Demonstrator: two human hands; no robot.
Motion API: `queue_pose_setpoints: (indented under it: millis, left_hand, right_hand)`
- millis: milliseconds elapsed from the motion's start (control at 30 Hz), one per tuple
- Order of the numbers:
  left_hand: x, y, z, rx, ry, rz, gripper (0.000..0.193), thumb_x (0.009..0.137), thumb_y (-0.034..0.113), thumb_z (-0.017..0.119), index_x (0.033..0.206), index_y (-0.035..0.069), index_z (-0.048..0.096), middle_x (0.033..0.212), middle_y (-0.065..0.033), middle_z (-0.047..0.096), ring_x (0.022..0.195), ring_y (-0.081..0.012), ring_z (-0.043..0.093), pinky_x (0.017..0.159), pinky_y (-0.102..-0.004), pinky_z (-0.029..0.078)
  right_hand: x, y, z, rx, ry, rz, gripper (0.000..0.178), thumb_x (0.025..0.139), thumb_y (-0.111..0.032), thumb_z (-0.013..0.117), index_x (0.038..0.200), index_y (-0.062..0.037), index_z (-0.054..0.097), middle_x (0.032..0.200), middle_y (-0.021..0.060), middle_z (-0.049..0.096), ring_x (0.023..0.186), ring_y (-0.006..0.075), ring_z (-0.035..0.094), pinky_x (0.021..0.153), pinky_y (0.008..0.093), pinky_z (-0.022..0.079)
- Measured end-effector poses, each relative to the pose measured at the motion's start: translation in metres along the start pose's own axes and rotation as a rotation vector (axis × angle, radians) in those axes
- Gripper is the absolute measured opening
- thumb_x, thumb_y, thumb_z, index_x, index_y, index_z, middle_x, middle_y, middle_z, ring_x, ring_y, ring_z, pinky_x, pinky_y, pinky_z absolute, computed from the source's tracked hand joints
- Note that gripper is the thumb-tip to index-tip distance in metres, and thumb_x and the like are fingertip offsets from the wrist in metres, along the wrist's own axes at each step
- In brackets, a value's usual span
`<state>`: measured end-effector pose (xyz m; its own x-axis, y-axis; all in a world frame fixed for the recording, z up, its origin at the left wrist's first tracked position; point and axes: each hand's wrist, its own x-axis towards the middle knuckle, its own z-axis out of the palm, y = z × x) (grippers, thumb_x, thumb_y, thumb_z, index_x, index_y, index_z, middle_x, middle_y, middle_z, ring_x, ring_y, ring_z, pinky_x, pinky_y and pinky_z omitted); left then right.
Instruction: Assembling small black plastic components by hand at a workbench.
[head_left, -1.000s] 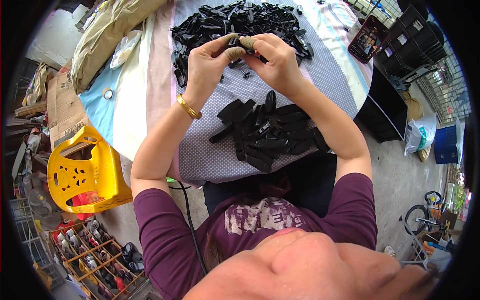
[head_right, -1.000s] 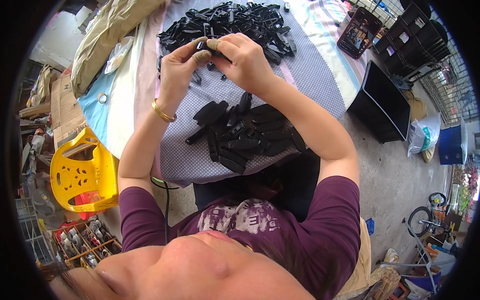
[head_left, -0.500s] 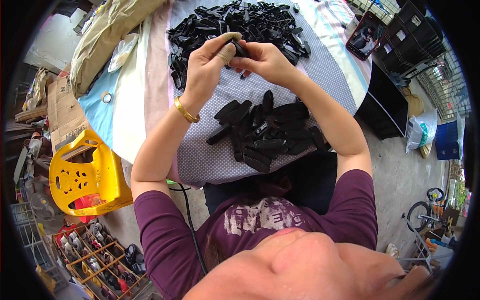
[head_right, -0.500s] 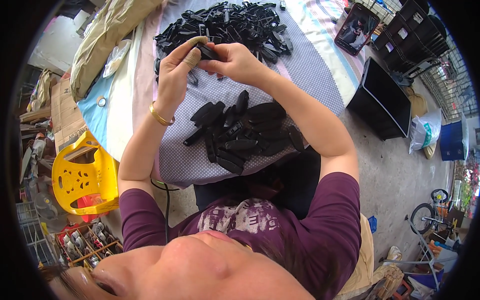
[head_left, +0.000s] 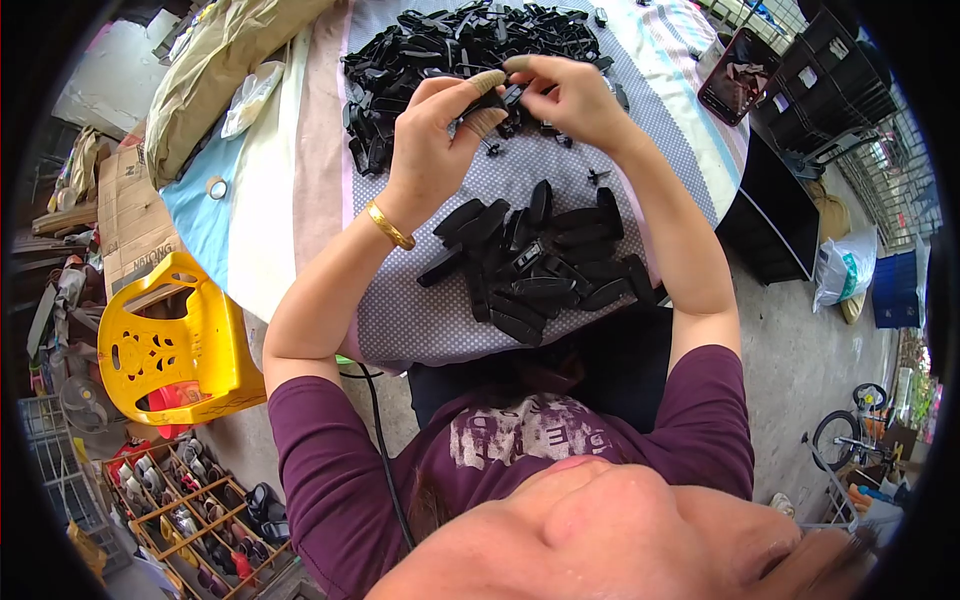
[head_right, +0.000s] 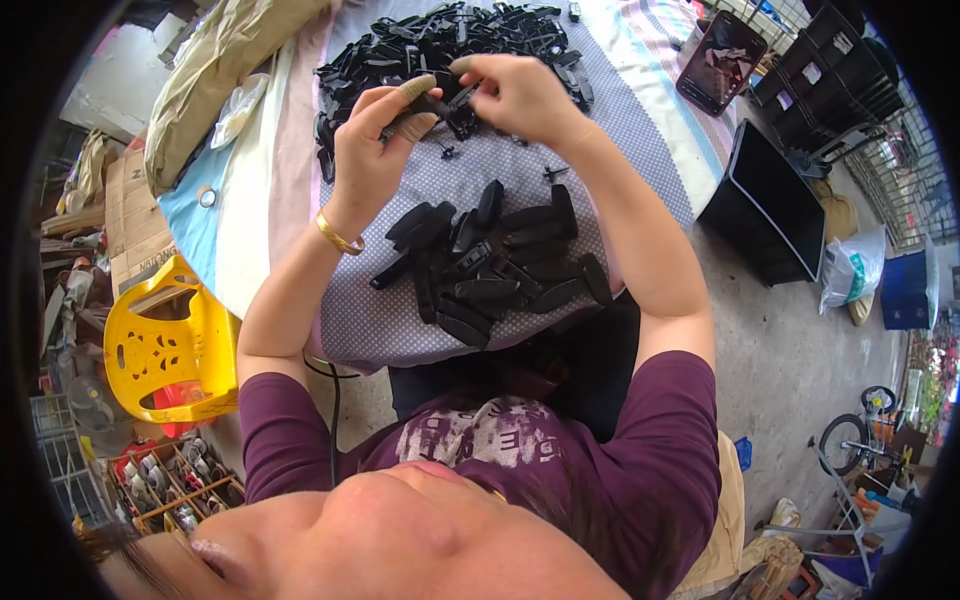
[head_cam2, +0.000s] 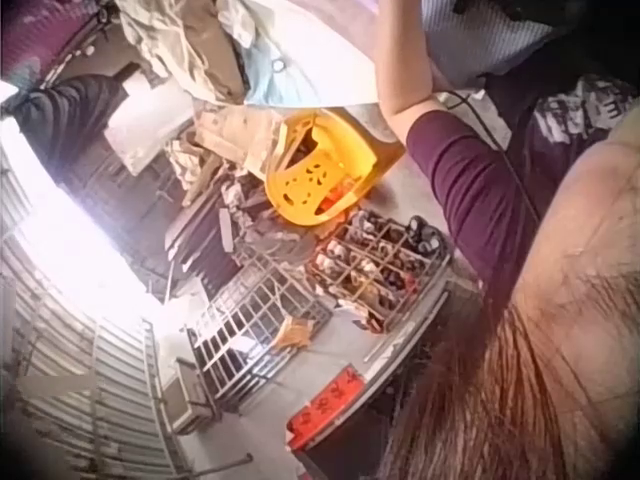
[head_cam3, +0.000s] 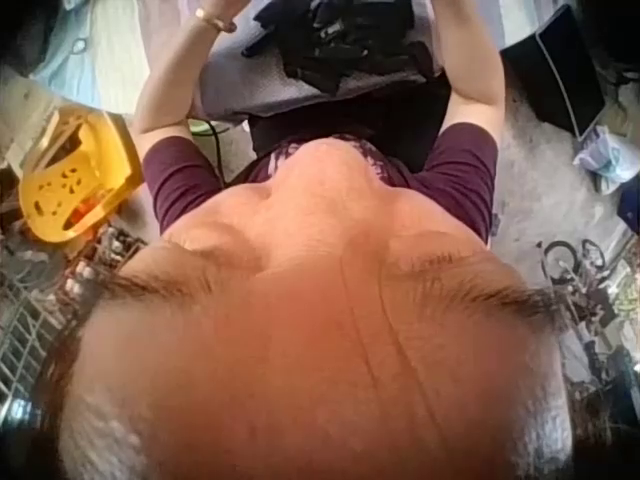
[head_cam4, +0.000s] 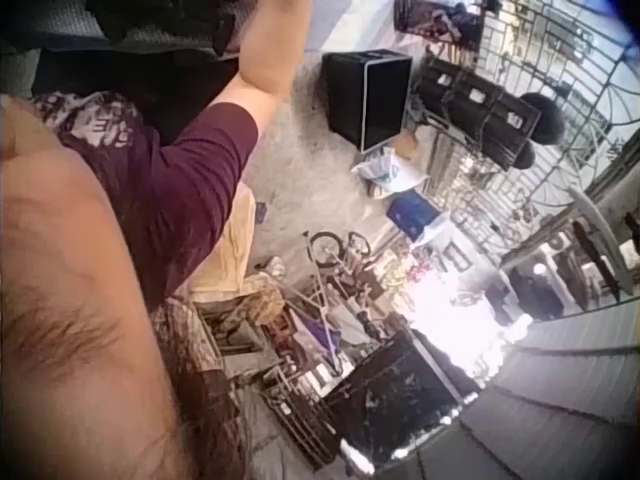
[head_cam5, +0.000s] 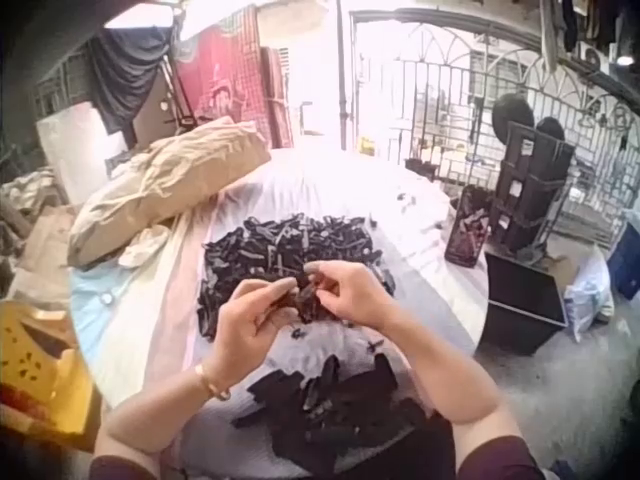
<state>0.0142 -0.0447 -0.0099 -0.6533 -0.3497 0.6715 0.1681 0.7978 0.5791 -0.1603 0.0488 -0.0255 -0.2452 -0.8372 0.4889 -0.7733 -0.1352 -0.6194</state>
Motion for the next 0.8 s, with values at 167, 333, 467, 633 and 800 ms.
queue_pose_setpoints:
  millis: [167,333,467,633,800]
  left_hand:
    - [-0.003,0.01,-0.002,-0.01,-0.129,-0.039,0.033,0.069,0.008,0.074,0.1,0.005,0.064,0.086,-0.0049,0.063,0.079,-0.0148,0.061,0.073,-0.0256,0.049]
    - [-0.017,0.026,0.001,0.068,-0.633,0.193,0.022,0.073,0.019,0.07,0.091,0.008,0.066,0.078,-0.0086,0.061,0.071,-0.0243,0.058,0.067,-0.03,0.046]
    - [-0.011,0.02,0.005,-0.132,-0.634,-0.07,0.021,0.078,0.019,0.066,0.093,0.003,0.065,0.079,-0.0106,0.061,0.071,-0.023,0.057,0.064,-0.0292,0.046]
    - [0.005,-0.024,-0.006,0.406,-0.281,-0.125,0.028,0.071,0.017,0.071,0.095,0.002,0.065,0.087,-0.0106,0.062,0.075,-0.0226,0.06,0.069,-0.0304,0.048]
    - [0.001,-0.046,0.01,0.552,-0.238,0.003,0.021,0.073,0.01,0.063,0.092,0.001,0.061,0.087,-0.0135,0.061,0.084,-0.0301,0.058,0.078,-0.0366,0.046]
  right_hand:
    - [0.005,0.021,-0.004,-0.026,0.273,0.025,0.025,0.078,-0.004,0.06,0.103,-0.002,0.063,0.09,0.0103,0.066,0.075,0.0118,0.063,0.067,0.0227,0.05]
    - [0.007,0.008,-0.01,-0.2,0.233,-0.11,0.019,0.077,-0.006,0.063,0.096,-0.0049,0.066,0.093,0.0072,0.066,0.085,0.0171,0.061,0.071,0.0258,0.051]
    - [0.004,0.006,0.011,-0.426,0.026,-0.391,0.027,0.073,-0.011,0.066,0.1,-0.0097,0.065,0.101,0.0029,0.063,0.108,0.0224,0.052,0.092,0.0362,0.04]
    - [0.005,0.014,0.021,-0.486,0.031,-0.337,0.03,0.073,-0.003,0.056,0.101,-0.009,0.063,0.102,0.0057,0.062,0.105,0.022,0.054,0.091,0.0378,0.04]
    - [0.009,0.014,0.012,-0.35,0.172,-0.341,0.027,0.07,-0.001,0.057,0.096,-0.0029,0.063,0.095,0.0086,0.064,0.094,0.0246,0.058,0.084,0.0353,0.046]
